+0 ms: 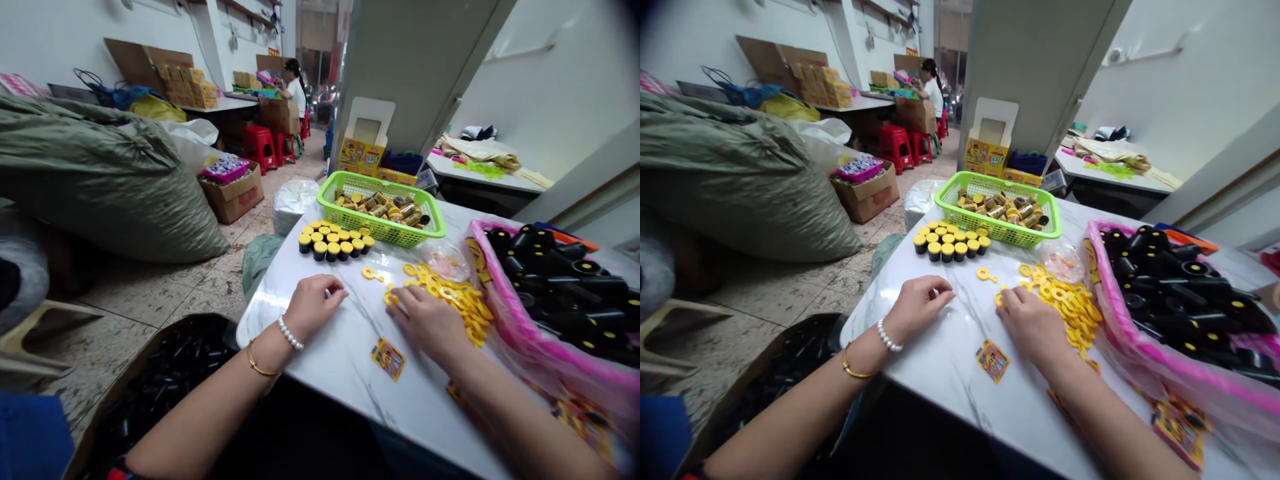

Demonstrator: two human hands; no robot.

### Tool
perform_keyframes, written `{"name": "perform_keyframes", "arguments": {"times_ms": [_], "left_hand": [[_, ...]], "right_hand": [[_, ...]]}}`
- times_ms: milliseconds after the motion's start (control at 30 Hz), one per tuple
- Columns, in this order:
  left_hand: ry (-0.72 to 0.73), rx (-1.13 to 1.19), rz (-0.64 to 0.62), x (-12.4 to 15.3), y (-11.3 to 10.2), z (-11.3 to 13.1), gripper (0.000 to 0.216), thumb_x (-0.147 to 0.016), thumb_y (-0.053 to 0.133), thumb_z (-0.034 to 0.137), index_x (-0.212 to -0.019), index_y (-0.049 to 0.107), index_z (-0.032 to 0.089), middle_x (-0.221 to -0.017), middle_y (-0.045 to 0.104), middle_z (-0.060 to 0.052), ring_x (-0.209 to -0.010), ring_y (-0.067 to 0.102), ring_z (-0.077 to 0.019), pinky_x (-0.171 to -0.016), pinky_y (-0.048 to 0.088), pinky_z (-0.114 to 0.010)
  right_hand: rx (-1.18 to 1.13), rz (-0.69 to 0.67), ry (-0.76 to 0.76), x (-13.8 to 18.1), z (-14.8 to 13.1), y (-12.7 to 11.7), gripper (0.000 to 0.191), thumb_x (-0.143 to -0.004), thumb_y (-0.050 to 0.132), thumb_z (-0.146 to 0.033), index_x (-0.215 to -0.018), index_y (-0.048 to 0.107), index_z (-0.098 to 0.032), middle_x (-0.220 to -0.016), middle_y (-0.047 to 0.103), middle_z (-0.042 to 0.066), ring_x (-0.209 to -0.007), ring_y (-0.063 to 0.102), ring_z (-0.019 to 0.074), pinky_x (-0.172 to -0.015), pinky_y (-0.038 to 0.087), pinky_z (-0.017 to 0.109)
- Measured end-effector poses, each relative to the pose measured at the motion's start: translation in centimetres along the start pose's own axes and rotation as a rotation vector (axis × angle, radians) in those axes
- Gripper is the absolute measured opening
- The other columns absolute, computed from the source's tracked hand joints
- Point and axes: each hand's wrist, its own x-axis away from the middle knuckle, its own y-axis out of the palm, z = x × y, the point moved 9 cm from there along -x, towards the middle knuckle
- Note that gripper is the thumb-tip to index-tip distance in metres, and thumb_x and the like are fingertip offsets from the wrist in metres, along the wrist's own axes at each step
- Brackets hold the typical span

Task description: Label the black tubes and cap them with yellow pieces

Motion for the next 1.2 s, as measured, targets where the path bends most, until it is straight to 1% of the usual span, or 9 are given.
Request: {"name": "perform_keyframes", "arguments": {"times_ms": [67,167,300,400,600,700,900,1067,1200], "left_hand": [[-0.030,-0.054,0.010,-0.1,-0.3,-0.4,0.009,-0.081,0.066,0.023,-0.076,0.073,0.021,-0.075,0.072,-0.004,-0.068,0.062,-0.0170,-0.070,0.043,-0.027],[-0.027,-0.122,-0.017,-0.4,-0.1,-0.7,0.012,-0.083,0.064,0.027,-0.078,0.074,0.021,-0.078,0.074,-0.004,-0.069,0.062,-0.0174,-0.072,0.044,-0.028],[-0.091,-0.078,0.080,-0.7,-1.1,-1.2,0.014,-0.083,0.065,0.031,-0.079,0.073,0.020,-0.078,0.074,-0.003,-0.067,0.062,-0.0163,-0.070,0.044,-0.027],[-0.137,0.003,0.032,-0.3,-0.5,-0.9,0.013,-0.082,0.065,0.029,-0.077,0.073,0.019,-0.077,0.074,-0.003,-0.068,0.063,-0.0161,-0.068,0.044,-0.026],[-0.111,0.060,-0.021,1.5,0.7,1.2,0.013,-0.082,0.067,0.029,-0.077,0.074,0.020,-0.076,0.073,-0.005,-0.067,0.061,-0.0168,-0.068,0.043,-0.027],[-0.147,0.129,-0.037,3.0,1.1,1.9,0.014,-0.082,0.068,0.031,-0.079,0.074,0.019,-0.079,0.073,-0.005,-0.067,0.060,-0.0162,-0.067,0.044,-0.027],[-0.390,0.483,-0.137,5.8,2.7,1.6,0.037,-0.076,0.074,0.040,-0.102,0.069,0.014,-0.089,0.071,-0.006,-0.060,0.056,-0.0112,-0.058,0.043,-0.024],[-0.477,0.691,-0.121,5.5,1.8,0.8,0.026,-0.073,0.075,0.036,-0.076,0.066,0.013,-0.065,0.060,0.001,-0.052,0.048,-0.0075,-0.051,0.037,-0.020],[-0.451,0.618,-0.057,5.1,-0.4,-0.1,0.021,-0.073,0.073,0.032,-0.071,0.068,0.012,-0.063,0.060,0.000,-0.052,0.046,-0.0073,-0.050,0.036,-0.020]], "right_hand": [[0.033,0.082,0.086,1.3,1.9,-2.1,0.023,-0.094,0.053,-0.035,-0.097,0.072,-0.021,-0.094,0.072,0.009,-0.077,0.068,0.0237,-0.057,0.042,0.031],[-0.189,0.062,0.116,3.8,1.9,-3.4,0.023,-0.095,0.055,-0.037,-0.091,0.073,-0.024,-0.092,0.074,0.006,-0.081,0.069,0.0218,-0.068,0.049,0.032],[-0.444,-0.077,0.141,5.9,-1.8,-1.1,0.017,-0.091,0.061,-0.034,-0.099,0.071,-0.024,-0.095,0.071,0.006,-0.086,0.067,0.0220,-0.076,0.053,0.035],[-0.499,-0.091,0.130,6.3,-3.8,0.3,0.011,-0.091,0.057,-0.024,-0.084,0.066,-0.022,-0.091,0.066,0.007,-0.088,0.064,0.0234,-0.078,0.052,0.037],[-0.528,-0.032,0.052,6.4,-3.6,0.6,0.006,-0.088,0.062,-0.024,-0.093,0.062,-0.024,-0.101,0.063,0.008,-0.093,0.060,0.0273,-0.082,0.050,0.045],[-0.602,-0.034,0.024,6.7,-3.6,0.8,0.010,-0.091,0.057,-0.026,-0.081,0.059,-0.024,-0.092,0.063,0.007,-0.086,0.059,0.0254,-0.078,0.049,0.044],[-1.106,-0.105,0.353,4.7,-3.1,0.8,0.019,-0.088,0.062,-0.040,-0.087,0.055,-0.023,-0.075,0.061,0.001,-0.067,0.060,0.0178,-0.062,0.049,0.031],[-1.568,-0.255,0.459,0.8,-5.5,1.0,0.058,-0.071,0.080,-0.037,-0.118,0.051,-0.022,-0.072,0.064,-0.003,-0.067,0.063,0.0158,-0.064,0.050,0.028],[-1.573,-0.481,0.466,-0.2,-7.2,2.8,0.036,-0.066,0.082,-0.040,-0.085,0.065,-0.015,-0.067,0.065,0.000,-0.059,0.055,0.0114,-0.056,0.042,0.024]]}}
